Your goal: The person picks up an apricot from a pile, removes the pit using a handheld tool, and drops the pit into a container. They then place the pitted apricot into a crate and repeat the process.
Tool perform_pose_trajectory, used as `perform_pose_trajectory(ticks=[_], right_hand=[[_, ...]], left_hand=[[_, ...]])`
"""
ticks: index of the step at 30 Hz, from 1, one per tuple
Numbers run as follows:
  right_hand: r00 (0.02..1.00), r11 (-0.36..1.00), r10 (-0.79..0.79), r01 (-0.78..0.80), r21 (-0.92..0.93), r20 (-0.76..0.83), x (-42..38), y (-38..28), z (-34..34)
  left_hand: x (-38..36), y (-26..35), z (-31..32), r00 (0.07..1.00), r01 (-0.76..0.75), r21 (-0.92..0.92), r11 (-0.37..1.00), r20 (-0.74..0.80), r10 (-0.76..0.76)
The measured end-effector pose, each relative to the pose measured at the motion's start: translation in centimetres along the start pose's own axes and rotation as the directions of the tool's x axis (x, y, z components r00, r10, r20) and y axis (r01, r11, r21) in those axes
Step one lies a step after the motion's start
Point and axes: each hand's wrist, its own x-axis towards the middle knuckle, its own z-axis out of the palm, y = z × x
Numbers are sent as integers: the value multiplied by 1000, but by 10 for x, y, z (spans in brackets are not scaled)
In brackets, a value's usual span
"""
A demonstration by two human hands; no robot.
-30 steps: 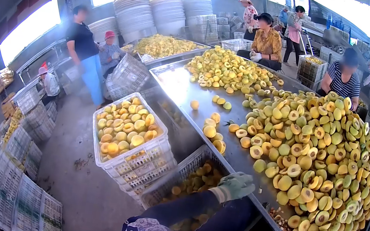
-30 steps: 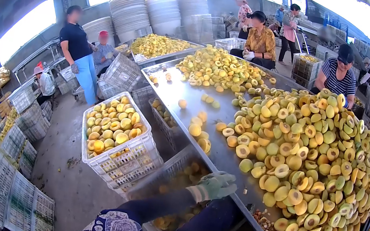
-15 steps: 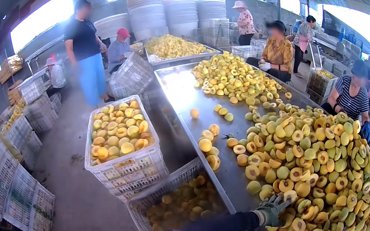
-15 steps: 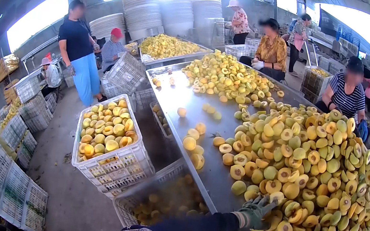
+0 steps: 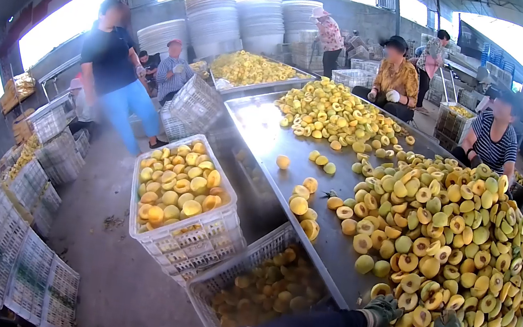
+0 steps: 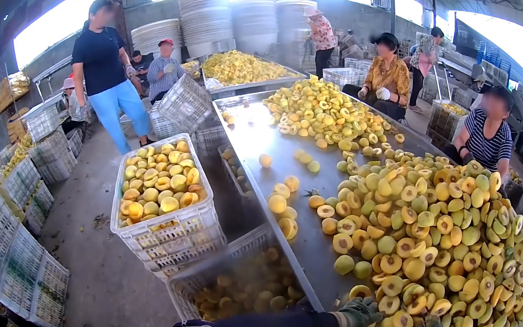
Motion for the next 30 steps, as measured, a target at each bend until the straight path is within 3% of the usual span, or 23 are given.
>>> perform_pose_trajectory(ticks=[1, 4, 6, 7, 8, 10, 12, 13, 14, 15, 16, 17, 18, 19, 21, 22, 25, 26, 27, 28, 29, 30], right_hand=[[996, 997, 40, -44, 59, 75, -7, -21, -8], [979, 998, 58, -59, 1, 196, -40, -57, -5], [960, 995, 69, -86, 49, 273, -65, -74, 2], [991, 1000, -15, 12, 28, 136, -73, -66, 20], [991, 998, -15, 7, 63, 134, -71, -56, 27], [979, 990, 6, -35, 138, 201, -78, -67, 14], [993, 988, -34, 16, 155, 112, -91, -69, 5], [997, 987, -53, 43, 156, 64, -97, -73, -5], [999, 913, -35, 41, 407, -21, -108, -79, -12], [996, 932, -84, 82, 354, -11, -109, -66, -9], [997, 714, -53, -6, 700, 62, -120, -73, -12], [989, 373, -54, -110, 921, 140, -137, -87, -13], [960, 278, -83, -234, 932, 266, -157, -108, -29], [969, 210, 23, -244, 947, 244, -172, -110, -7], [955, 306, -100, -238, 922, 280, -200, -111, 2], [956, 277, -93, -242, 930, 277, -211, -117, 0], [966, 168, -26, -251, 953, 259, -237, -138, -11], [968, 115, 27, -251, 961, 250, -242, -148, -17], [965, 59, 92, -251, 966, 245, -248, -153, -21], [973, 130, 96, -223, 966, 211, -250, -145, -16], [979, 88, 92, -188, 978, 180, -250, -142, -9], [969, 26, 111, -227, 974, 223, -252, -156, -21]], left_hand=[[-9, 1, -5, 1000, 20, 4, 1000, -10, -20], [-38, 12, -23, 995, 98, 21, 995, -31, -98], [-18, -16, 9, 989, 123, 80, 989, -95, -115], [-32, -10, -4, 984, 142, 109, 984, -128, -127], [-52, -3, -14, 976, 146, 150, 978, -185, -117], [-69, -6, -13, 929, 131, -36, 991, -344, -135], [-75, -4, -9, 837, 77, -184, 980, -522, -164], [-76, -4, -7, 892, 14, -475, 880, -391, -225], [-76, -5, -4, 942, -12, -725, 688, -239, -236], [-77, -4, -1, 978, 10, -904, 428, -81, -193], [-97, 10, -11, 992, -26, -959, 284, -60, -113], [-93, -1, 25, 986, -144, -977, 155, -155, -64], [-105, 6, 34, 987, -163, -978, 132, -164, 6], [-121, 15, 37, 982, -182, -977, 111, -175, 74], [-146, 39, 50, 994, -75, -996, -41, -78, 71], [-150, 43, 63, 992, -92, -980, -175, -106, 68], [-163, 52, 62, 975, -130, -990, 49, -118, 186], [-199, 76, 3, 982, -44, -988, 150, -15, 190], [-189, 56, 32, 934, -347, -816, 463, -257, 247], [-178, 36, 60, 827, -521, -463, 717, -483, 289], [-160, 18, 100, 591, -641, 9, 768, -632, 501], [-164, 20, 101, 544, -618, 39, 785, -700, 463]])
